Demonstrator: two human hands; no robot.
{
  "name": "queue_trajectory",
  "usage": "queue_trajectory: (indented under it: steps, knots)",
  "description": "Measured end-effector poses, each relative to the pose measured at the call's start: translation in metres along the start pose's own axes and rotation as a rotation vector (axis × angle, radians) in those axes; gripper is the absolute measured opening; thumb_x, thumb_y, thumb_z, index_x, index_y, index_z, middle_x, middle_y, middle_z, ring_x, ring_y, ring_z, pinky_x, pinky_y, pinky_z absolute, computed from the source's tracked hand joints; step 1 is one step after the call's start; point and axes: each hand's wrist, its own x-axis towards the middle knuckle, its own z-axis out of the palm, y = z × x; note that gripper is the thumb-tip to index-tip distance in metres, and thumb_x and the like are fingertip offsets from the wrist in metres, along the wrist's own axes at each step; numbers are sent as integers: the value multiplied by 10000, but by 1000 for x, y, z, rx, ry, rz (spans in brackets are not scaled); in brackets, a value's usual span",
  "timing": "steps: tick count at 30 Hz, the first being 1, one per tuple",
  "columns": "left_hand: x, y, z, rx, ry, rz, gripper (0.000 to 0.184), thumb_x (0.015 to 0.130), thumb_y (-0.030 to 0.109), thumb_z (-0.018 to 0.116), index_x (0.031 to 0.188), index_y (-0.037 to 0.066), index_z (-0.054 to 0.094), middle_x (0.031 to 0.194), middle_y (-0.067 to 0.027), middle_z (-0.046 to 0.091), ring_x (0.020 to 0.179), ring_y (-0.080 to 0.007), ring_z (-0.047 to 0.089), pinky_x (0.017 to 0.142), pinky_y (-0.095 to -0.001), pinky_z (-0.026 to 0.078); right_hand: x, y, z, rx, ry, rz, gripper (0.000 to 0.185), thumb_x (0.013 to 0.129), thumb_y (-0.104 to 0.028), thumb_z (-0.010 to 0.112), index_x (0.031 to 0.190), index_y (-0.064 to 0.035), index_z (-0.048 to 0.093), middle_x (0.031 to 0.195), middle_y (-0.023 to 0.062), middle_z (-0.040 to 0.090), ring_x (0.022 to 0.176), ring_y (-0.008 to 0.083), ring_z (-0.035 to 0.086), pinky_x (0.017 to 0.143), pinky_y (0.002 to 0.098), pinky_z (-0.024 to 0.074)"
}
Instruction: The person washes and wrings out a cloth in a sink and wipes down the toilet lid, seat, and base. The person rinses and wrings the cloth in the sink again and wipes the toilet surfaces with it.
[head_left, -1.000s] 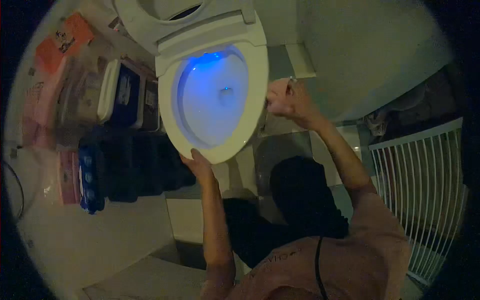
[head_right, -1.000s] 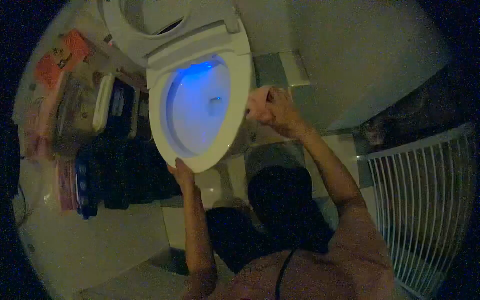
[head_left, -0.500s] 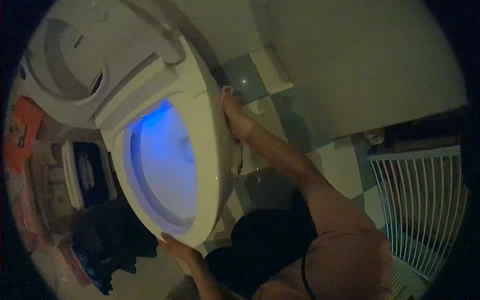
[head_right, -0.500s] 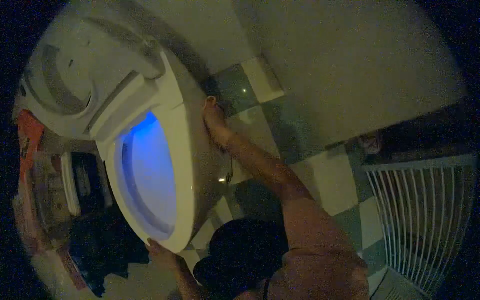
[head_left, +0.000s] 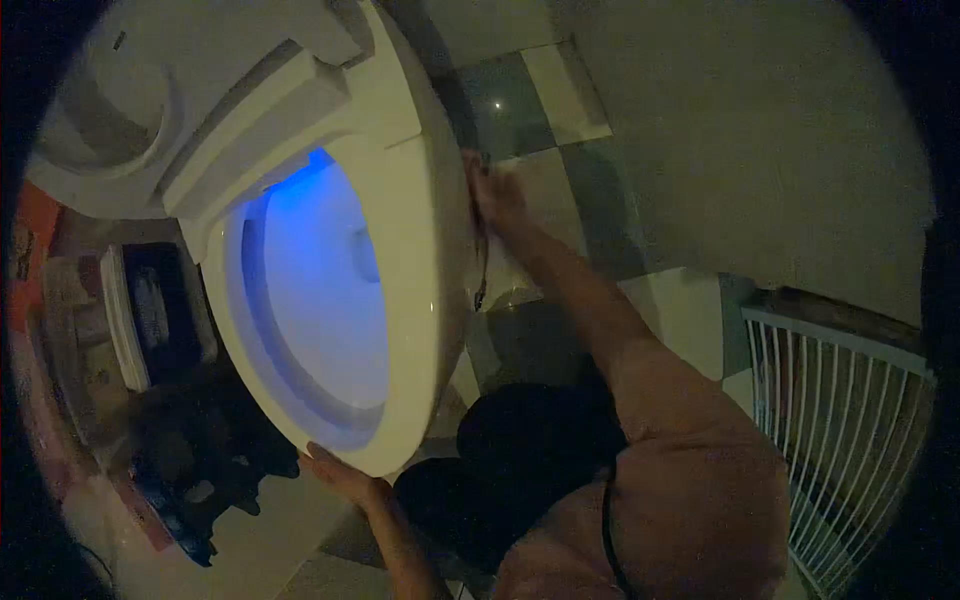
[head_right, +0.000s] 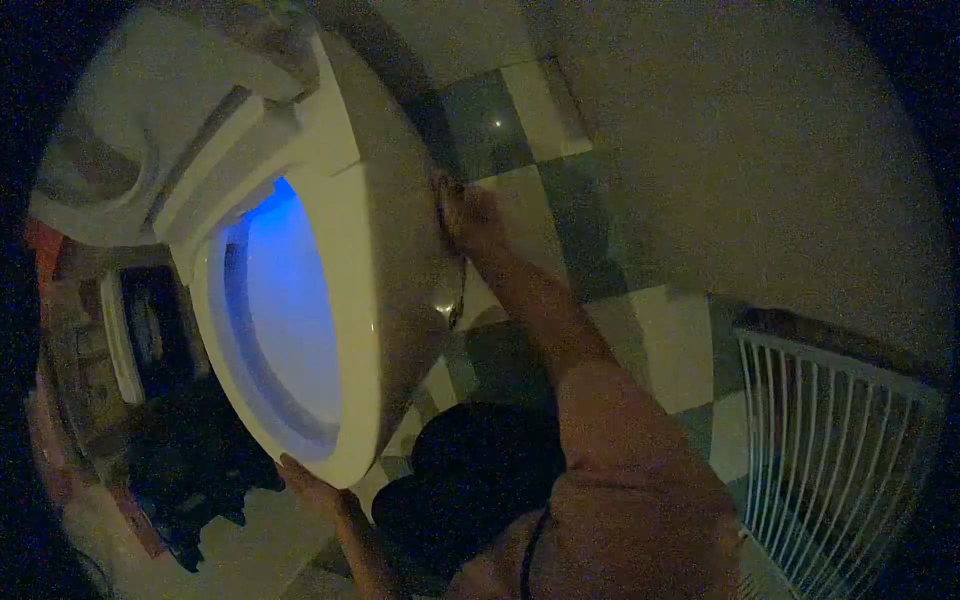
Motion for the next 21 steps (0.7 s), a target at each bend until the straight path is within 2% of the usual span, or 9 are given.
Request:
queue_trajectory:
  steps: [3,5,7,13,15,18,19,20,21]
  knots:
    - [-2,23,6,229,123,363,608,974,414,396,1393,-3,257,1385,-282,297,1254,-374,360,1022,-447,355,-127,-59,-7,816,-249,608,720,968,-506,187,1416,57,159,1421,249,296,1307,326,331,1073,394,274]
    - [0,34,6,463,242,715,589,980,402,390,1389,-4,265,1377,-280,303,1240,-361,371,1007,-424,374,-181,-46,43,522,-151,232,778,946,-561,163,1420,56,157,1427,244,289,1309,331,322,1066,407,283]
    - [10,49,1,-35,-29,130,637,956,447,421,1376,-9,274,1374,-246,312,1205,-326,397,978,-433,393,-188,-65,42,223,-70,-140,837,924,-615,140,1423,56,155,1434,240,283,1312,335,312,1058,420,293]
    - [-21,68,14,-821,-61,-250,605,950,493,352,1299,0,389,1253,-181,459,1142,-294,456,935,-449,370,-127,-115,10,1641,11,769,422,983,-330,334,1236,-21,470,1103,123,462,961,293,466,885,381,377]
    - [-53,27,53,-870,-17,-661,466,973,387,385,1251,20,462,1166,-166,542,1055,-297,535,848,-412,460,-182,-175,-27,1521,-84,988,733,941,-600,163,1446,-70,202,1467,149,272,1280,349,328,1068,445,276]
    - [-109,49,75,-936,-865,-988,460,923,242,529,1312,24,415,1303,-191,456,1146,-320,483,866,-410,487,-217,-134,20,1526,-387,748,712,942,-591,220,1414,-61,268,1450,145,300,1252,340,373,1055,458,301]
    - [-122,-4,140,-402,-1305,-259,479,856,360,570,1188,20,502,1041,-164,599,1010,-336,573,837,-459,459,-228,-136,15,1488,-434,770,712,942,-591,220,1414,-61,268,1450,145,300,1252,340,373,1055,458,301]
    - [-116,71,91,-219,-1216,151,545,875,257,603,1338,51,402,1314,-182,462,1173,-340,468,989,-477,398,-230,-141,0,1403,-510,779,669,942,-568,265,1372,-59,326,1393,144,362,1223,329,407,1039,455,323]
    - [-120,82,109,-250,-1194,121,545,875,257,603,1338,51,402,1314,-182,462,1173,-340,468,989,-477,398,-228,-153,-19,1322,-580,778,628,942,-544,310,1330,-56,385,1336,143,424,1193,318,441,1023,451,345]
